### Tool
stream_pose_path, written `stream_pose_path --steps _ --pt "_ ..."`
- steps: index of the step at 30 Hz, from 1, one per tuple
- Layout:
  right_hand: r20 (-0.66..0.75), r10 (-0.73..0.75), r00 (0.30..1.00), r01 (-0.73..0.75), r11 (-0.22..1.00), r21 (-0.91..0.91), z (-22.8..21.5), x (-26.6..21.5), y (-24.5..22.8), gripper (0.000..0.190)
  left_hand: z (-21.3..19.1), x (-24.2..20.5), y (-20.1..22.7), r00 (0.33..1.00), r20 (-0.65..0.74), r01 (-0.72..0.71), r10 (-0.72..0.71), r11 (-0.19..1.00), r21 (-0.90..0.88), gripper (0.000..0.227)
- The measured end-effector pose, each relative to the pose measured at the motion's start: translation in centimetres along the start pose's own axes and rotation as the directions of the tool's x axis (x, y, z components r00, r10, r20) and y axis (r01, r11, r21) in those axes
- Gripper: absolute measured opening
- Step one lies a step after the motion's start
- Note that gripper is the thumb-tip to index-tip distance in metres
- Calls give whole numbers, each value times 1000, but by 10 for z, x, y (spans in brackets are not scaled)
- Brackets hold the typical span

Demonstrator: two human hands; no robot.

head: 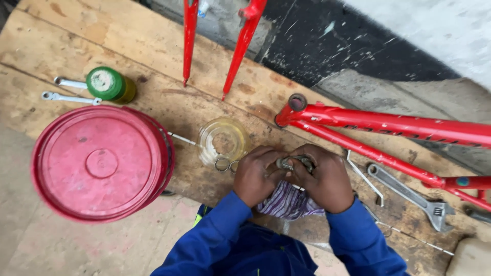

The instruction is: The person pours liquid from a white plastic container into a small cap and then uses a dark cloth to wipe the inside of the red bicycle frame's head tube. The person repeatedly wipes the interior surface of the tube with the cloth.

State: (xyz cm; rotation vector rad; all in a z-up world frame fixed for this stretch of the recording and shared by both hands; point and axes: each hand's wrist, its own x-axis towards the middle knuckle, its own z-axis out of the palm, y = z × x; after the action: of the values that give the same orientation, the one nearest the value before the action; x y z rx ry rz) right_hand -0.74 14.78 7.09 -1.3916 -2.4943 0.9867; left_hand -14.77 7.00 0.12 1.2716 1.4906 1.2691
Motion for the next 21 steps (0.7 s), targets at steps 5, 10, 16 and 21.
stream_pose_path --steps 5,10,16,21 --pt "92 117 989 -126 988 94 -1 7 -13 23 -1 4 -14 1000 21 -18 16 997 79 37" --pt "82 95 992 -110 971 213 -11 8 -8 18 -5 7 -4 999 -38 -36 35 999 0 35" --pt "-75 224 972 -182 914 364 -34 23 1 18 -1 26 -1 990 -121 -81 71 994 -76 35" --pt "-228 288 930 -190 908 374 -43 53 0 17 -7 52 11 970 -225 -108 94 993 -54 37"
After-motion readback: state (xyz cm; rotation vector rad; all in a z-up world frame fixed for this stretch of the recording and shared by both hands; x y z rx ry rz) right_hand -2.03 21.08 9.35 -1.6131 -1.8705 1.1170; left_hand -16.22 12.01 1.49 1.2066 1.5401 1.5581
